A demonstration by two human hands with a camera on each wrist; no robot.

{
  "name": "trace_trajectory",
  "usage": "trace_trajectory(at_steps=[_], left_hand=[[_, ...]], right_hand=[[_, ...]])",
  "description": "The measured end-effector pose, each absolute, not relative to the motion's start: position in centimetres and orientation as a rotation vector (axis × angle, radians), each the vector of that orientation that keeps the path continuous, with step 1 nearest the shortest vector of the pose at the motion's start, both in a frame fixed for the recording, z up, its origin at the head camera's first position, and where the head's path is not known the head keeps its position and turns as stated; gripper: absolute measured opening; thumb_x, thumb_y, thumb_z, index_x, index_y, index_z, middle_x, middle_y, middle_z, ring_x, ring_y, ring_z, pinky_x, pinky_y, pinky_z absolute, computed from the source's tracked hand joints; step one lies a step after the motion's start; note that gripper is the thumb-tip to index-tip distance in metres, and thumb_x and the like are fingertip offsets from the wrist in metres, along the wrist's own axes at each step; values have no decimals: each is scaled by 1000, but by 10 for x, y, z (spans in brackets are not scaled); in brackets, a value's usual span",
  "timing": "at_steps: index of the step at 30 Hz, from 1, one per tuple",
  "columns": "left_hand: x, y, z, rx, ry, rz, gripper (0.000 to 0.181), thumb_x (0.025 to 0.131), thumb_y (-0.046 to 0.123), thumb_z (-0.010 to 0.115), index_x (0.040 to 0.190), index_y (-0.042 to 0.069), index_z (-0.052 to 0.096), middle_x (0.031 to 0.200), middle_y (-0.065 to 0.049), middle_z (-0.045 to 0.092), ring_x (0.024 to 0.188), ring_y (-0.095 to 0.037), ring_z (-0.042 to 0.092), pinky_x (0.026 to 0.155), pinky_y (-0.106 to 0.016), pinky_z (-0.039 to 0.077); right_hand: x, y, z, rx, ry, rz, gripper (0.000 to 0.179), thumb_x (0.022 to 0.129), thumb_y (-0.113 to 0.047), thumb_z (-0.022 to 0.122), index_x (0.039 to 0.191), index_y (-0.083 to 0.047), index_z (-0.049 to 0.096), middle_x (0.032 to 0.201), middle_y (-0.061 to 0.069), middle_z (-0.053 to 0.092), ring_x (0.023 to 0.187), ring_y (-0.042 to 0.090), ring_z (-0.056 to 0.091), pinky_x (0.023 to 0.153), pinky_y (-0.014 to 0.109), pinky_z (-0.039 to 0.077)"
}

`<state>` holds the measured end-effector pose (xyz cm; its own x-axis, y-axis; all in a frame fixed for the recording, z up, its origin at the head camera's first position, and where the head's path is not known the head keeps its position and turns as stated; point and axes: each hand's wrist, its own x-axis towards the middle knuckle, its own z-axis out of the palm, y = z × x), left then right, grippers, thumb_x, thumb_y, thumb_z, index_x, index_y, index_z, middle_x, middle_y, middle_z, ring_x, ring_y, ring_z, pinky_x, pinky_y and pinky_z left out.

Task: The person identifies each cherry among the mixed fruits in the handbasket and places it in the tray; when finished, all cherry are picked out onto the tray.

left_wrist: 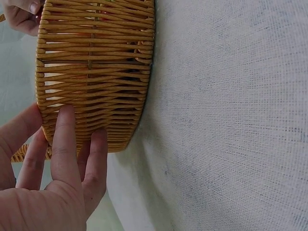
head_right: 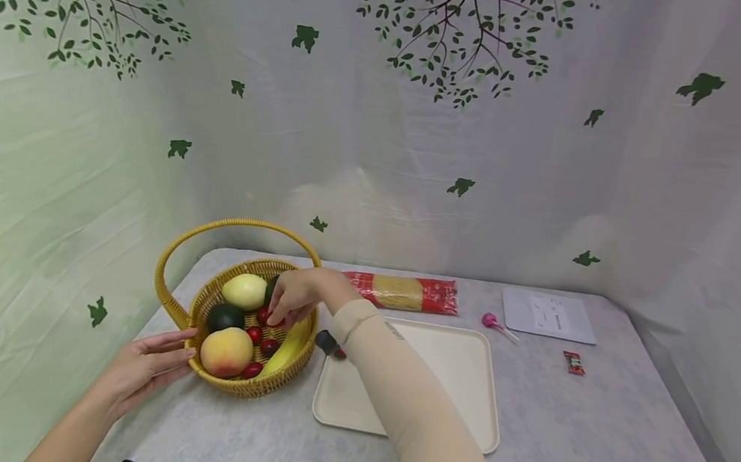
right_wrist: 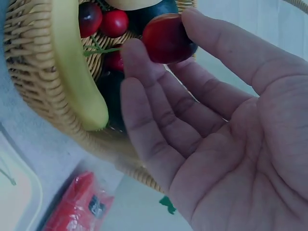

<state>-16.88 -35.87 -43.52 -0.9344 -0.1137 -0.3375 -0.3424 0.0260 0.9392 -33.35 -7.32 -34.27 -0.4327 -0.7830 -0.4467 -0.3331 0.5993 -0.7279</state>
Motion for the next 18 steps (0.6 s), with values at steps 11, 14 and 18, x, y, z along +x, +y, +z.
trace_trajectory(at_steps=[11, 14, 18], left_hand=[[-170, -360, -435, -489, 2115, 2035, 55, 98, 12, 80, 150, 7, 63, 145, -8, 55, 106, -3, 71, 97, -30, 64], [-170, -360, -435, -494, 2117, 2032, 55, 98, 12, 80, 150, 7, 63, 145, -8, 55, 106, -3, 71, 96, -30, 64], [-170, -360, -434, -490, 2110, 2028, 55, 98, 12, 80, 150, 7, 63, 145, -7, 56, 107, -3, 71, 97, -31, 64]], right_hand=[[-331, -56, -341, -1129, 2104, -687, 27, 99, -20, 80, 122, -7, 78, 99, -2, 74, 83, 5, 60, 81, 27, 59], [-328, -49, -340, -1178, 2131, -698, 25, 96, -20, 84, 117, -10, 76, 94, -4, 67, 82, 8, 55, 74, 24, 52], [-322, -36, -337, -1230, 2183, -718, 26, 93, -20, 87, 114, -15, 72, 97, -3, 64, 87, 11, 54, 74, 21, 48]])
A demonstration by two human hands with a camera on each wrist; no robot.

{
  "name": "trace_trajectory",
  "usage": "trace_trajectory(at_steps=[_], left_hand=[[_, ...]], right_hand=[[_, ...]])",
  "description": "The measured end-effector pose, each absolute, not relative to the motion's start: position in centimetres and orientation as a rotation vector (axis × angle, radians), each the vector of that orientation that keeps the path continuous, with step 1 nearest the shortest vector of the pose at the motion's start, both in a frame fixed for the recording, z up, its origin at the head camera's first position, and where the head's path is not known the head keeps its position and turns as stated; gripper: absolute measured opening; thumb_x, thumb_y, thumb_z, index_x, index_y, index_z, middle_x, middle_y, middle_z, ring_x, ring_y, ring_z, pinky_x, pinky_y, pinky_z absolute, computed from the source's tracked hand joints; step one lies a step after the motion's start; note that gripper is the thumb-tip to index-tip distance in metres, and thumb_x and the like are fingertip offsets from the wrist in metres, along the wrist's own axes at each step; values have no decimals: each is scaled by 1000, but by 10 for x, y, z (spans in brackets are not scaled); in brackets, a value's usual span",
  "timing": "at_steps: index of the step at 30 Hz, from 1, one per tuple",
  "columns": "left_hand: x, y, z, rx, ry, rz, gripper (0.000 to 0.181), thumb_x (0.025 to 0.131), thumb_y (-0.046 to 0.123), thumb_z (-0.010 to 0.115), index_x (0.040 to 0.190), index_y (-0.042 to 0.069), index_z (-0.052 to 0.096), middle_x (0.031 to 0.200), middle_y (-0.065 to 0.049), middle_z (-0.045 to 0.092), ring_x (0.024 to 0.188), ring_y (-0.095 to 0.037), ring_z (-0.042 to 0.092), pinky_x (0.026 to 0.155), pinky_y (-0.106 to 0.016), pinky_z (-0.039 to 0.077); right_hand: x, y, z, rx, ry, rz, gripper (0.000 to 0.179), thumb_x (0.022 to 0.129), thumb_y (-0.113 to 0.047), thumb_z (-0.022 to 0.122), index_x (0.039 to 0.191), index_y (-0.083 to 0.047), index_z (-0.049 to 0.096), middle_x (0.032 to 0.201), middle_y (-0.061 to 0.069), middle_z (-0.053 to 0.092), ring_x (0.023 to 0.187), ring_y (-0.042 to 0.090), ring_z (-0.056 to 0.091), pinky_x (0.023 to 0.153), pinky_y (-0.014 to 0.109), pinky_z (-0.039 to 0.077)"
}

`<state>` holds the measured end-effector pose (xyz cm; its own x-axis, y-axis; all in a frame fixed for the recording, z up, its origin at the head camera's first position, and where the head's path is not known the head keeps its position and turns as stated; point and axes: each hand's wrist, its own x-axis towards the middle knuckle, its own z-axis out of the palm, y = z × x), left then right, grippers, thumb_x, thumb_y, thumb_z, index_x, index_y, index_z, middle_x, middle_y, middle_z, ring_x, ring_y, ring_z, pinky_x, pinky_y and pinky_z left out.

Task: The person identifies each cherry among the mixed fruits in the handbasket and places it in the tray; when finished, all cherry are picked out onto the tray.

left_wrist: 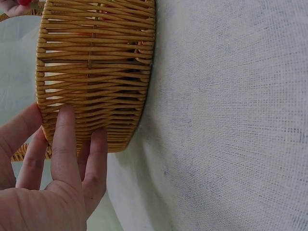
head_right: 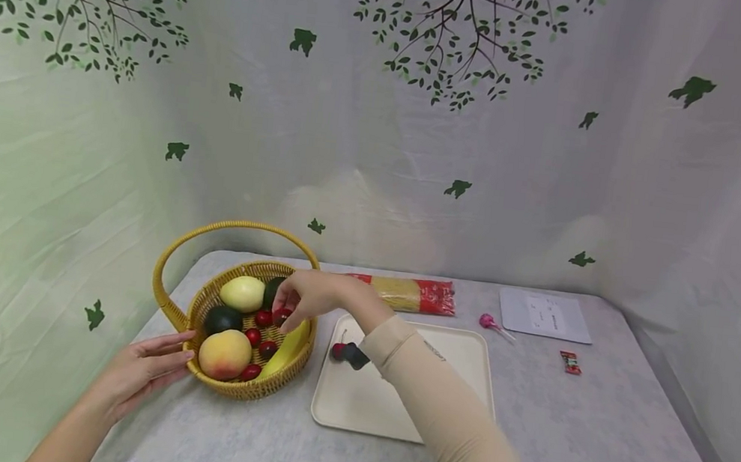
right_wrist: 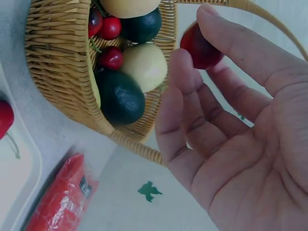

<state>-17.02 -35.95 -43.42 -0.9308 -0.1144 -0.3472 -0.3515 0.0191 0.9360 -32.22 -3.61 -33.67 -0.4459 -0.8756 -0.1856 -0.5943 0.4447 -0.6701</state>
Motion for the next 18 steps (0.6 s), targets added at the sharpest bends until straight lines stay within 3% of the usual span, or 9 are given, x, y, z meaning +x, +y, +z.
trace_trajectory(at_steps=[7, 18], left_hand=[[-171, -360, -433, -471, 2090, 2059, 52, 99, 12, 79, 149, 10, 64, 147, -8, 56, 108, -3, 72, 97, -30, 64], [-169, -360, -437, -498, 2077, 2061, 50, 99, 11, 79, 148, 11, 66, 132, 2, 63, 106, -4, 72, 95, -29, 64]], right_hand=[[-308, -12, -334, -1203, 2259, -787, 31, 90, -18, 90, 114, -17, 71, 101, -2, 67, 90, 19, 63, 75, 23, 56], [-302, 37, -363, -1129, 2349, -925, 38, 88, -18, 91, 118, -14, 69, 108, -2, 67, 90, 13, 63, 79, 25, 58]])
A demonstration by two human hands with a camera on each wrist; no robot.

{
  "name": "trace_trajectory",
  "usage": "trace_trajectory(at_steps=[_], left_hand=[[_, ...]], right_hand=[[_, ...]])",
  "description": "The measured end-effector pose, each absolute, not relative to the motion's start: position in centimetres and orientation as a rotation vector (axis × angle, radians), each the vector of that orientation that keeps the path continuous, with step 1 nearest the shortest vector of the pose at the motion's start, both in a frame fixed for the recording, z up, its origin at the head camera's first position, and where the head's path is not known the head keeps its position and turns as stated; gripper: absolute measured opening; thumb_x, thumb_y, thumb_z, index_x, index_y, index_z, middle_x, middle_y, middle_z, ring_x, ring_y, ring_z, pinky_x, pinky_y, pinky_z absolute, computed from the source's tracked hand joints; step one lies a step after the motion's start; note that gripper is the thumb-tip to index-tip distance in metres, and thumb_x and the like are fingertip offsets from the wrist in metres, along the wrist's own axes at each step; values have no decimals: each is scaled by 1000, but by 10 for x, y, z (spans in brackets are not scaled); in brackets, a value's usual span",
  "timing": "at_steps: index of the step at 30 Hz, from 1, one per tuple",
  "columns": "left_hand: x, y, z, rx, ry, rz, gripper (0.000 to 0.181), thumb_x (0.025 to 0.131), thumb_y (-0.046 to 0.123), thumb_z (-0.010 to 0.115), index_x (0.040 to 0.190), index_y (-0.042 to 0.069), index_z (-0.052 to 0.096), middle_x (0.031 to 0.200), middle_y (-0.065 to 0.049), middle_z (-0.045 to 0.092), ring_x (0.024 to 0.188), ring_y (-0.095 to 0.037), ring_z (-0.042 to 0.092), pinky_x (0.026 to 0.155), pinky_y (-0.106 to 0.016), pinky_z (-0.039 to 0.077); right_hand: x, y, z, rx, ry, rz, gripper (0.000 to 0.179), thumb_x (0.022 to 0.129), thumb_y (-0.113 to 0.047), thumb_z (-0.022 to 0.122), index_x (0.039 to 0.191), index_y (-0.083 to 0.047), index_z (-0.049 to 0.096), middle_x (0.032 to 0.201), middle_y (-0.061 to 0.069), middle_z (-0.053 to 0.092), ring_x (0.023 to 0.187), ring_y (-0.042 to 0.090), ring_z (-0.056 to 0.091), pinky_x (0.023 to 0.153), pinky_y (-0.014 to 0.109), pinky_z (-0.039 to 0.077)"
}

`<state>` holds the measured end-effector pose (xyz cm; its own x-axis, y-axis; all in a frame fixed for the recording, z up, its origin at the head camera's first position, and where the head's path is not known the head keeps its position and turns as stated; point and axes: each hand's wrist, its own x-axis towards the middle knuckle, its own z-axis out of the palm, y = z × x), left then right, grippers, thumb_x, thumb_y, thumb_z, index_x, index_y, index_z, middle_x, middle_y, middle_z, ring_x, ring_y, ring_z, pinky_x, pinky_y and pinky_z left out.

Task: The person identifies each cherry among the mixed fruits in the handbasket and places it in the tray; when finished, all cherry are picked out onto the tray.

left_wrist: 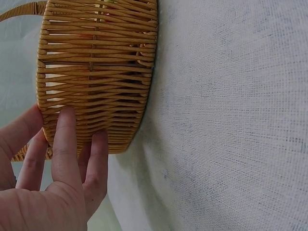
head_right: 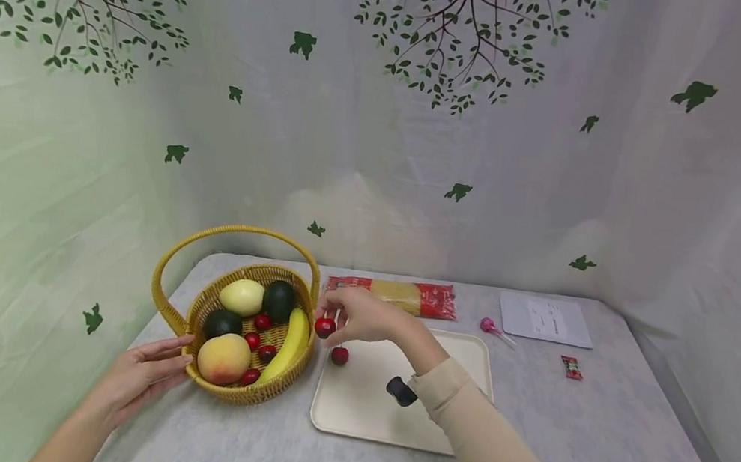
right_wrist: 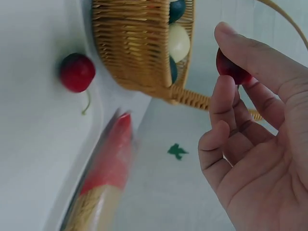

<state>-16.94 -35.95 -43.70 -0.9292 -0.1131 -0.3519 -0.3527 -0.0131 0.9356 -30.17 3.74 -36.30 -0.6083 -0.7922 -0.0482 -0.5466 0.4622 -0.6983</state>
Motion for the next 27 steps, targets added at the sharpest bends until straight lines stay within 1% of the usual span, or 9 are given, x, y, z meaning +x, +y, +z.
trace_trajectory(at_steps=[5, 9, 15, 18, 22, 27], left_hand=[[-170, -358, -434, -499, 2087, 2058, 51, 99, 10, 78, 148, 10, 65, 128, 3, 64, 105, -5, 72, 95, -29, 65], [-170, -357, -434, -495, 2093, 2052, 53, 99, 10, 78, 150, 8, 63, 129, 1, 63, 105, -5, 72, 95, -29, 64], [-168, -357, -435, -501, 2075, 2073, 48, 99, 8, 78, 146, 10, 67, 128, 1, 63, 104, -6, 73, 94, -29, 65], [-168, -357, -436, -492, 2068, 2079, 47, 100, 7, 77, 145, 11, 68, 127, 1, 64, 104, -6, 73, 94, -29, 65], [-169, -357, -437, -486, 2064, 2082, 45, 100, 8, 77, 144, 13, 69, 126, 2, 64, 104, -6, 73, 95, -29, 64], [-169, -358, -437, -492, 2056, 2093, 44, 100, 7, 77, 142, 16, 71, 124, 3, 64, 104, -5, 72, 94, -28, 65]], right_hand=[[-304, 58, -379, -1069, 2398, -956, 36, 87, -16, 91, 116, -15, 70, 107, -2, 68, 91, 15, 66, 81, 27, 58], [-307, 71, -399, -1013, 2428, -978, 34, 86, -14, 92, 113, -15, 71, 104, -1, 68, 91, 16, 68, 82, 26, 58], [-310, 79, -427, -893, 2461, -1007, 32, 86, -8, 90, 109, -15, 71, 100, 0, 66, 89, 14, 63, 78, 26, 56], [-310, 80, -438, -850, 2474, -1013, 33, 83, -7, 92, 107, -14, 71, 97, 1, 65, 85, 14, 61, 75, 26, 54], [-311, 80, -450, -830, 2480, -1017, 35, 80, -8, 95, 104, -13, 70, 94, 1, 64, 81, 13, 59, 72, 25, 51], [-311, 78, -458, -824, 2469, -1015, 34, 81, -10, 95, 104, -13, 70, 93, 1, 63, 79, 11, 57, 70, 23, 49]])
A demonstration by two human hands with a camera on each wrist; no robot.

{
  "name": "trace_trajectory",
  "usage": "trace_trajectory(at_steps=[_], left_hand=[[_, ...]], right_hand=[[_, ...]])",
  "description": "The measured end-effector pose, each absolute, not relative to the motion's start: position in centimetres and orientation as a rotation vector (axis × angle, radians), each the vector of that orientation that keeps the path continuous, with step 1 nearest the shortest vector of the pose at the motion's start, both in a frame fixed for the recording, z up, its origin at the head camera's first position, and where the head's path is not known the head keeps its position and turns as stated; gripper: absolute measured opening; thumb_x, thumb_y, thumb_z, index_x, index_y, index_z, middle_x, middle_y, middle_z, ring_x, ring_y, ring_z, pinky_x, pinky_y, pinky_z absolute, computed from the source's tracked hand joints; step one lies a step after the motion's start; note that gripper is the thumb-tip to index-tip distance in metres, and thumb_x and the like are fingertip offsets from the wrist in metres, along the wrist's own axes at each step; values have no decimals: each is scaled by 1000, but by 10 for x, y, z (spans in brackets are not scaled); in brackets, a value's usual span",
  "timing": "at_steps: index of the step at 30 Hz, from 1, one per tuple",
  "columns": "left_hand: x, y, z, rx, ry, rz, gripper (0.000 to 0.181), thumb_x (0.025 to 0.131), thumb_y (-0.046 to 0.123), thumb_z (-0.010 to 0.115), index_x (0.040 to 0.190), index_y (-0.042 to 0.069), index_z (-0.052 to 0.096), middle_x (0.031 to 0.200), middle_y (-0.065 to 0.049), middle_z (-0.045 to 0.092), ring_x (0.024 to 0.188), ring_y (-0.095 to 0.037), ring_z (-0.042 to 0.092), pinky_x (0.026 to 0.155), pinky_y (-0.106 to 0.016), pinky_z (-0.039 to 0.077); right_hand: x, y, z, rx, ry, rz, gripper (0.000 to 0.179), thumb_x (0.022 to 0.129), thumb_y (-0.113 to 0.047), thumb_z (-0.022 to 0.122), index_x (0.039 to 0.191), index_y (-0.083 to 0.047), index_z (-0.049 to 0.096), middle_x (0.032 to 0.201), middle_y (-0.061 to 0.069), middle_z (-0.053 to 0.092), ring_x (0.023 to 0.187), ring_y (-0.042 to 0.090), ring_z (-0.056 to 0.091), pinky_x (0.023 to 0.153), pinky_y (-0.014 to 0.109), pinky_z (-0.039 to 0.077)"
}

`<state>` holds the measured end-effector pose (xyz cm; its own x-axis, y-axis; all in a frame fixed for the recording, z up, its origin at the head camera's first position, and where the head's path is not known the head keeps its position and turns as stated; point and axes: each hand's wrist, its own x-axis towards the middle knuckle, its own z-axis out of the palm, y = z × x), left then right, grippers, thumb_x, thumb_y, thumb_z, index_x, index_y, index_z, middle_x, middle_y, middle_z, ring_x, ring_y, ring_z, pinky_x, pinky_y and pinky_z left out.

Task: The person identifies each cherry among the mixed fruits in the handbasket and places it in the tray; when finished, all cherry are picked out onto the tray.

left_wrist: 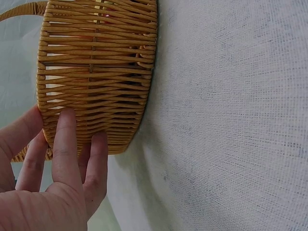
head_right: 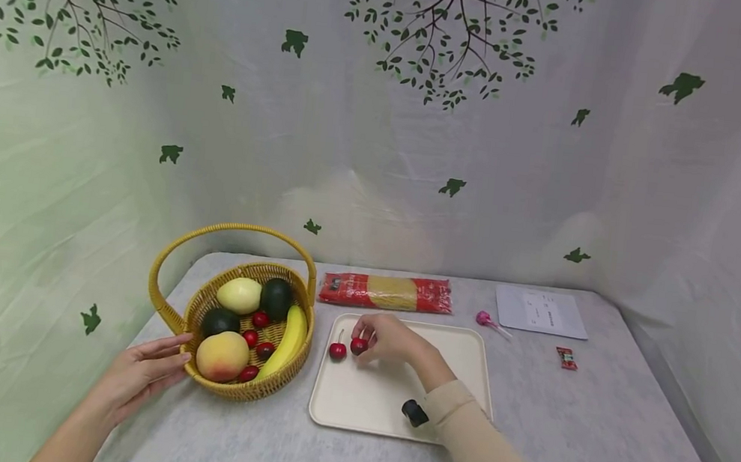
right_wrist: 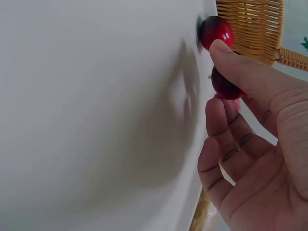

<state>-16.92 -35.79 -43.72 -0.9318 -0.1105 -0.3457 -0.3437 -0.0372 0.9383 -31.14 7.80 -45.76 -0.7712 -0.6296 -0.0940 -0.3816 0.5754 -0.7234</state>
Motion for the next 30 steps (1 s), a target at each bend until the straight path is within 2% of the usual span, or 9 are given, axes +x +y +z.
trace_trajectory(at_steps=[9, 19, 30], left_hand=[[-169, -357, -436, -485, 2059, 2087, 44, 100, 7, 77, 143, 15, 70, 128, 1, 62, 105, -5, 72, 95, -28, 64], [-168, -357, -434, -477, 2048, 2108, 40, 100, 6, 76, 138, 18, 74, 122, 5, 65, 105, -5, 72, 95, -27, 64], [-169, -357, -435, -483, 2045, 2102, 44, 100, 6, 77, 142, 14, 70, 127, 2, 63, 106, -5, 72, 95, -28, 64]], right_hand=[[-312, 75, -464, -828, 2459, -1004, 35, 82, -11, 95, 105, -12, 70, 93, 2, 64, 80, 12, 57, 69, 23, 49], [-313, 73, -466, -825, 2449, -1005, 36, 82, -11, 95, 107, -12, 70, 94, 2, 64, 81, 12, 57, 71, 22, 50], [-312, 75, -467, -808, 2426, -1016, 39, 82, -13, 96, 109, -12, 69, 95, 4, 64, 83, 13, 56, 72, 23, 48]])
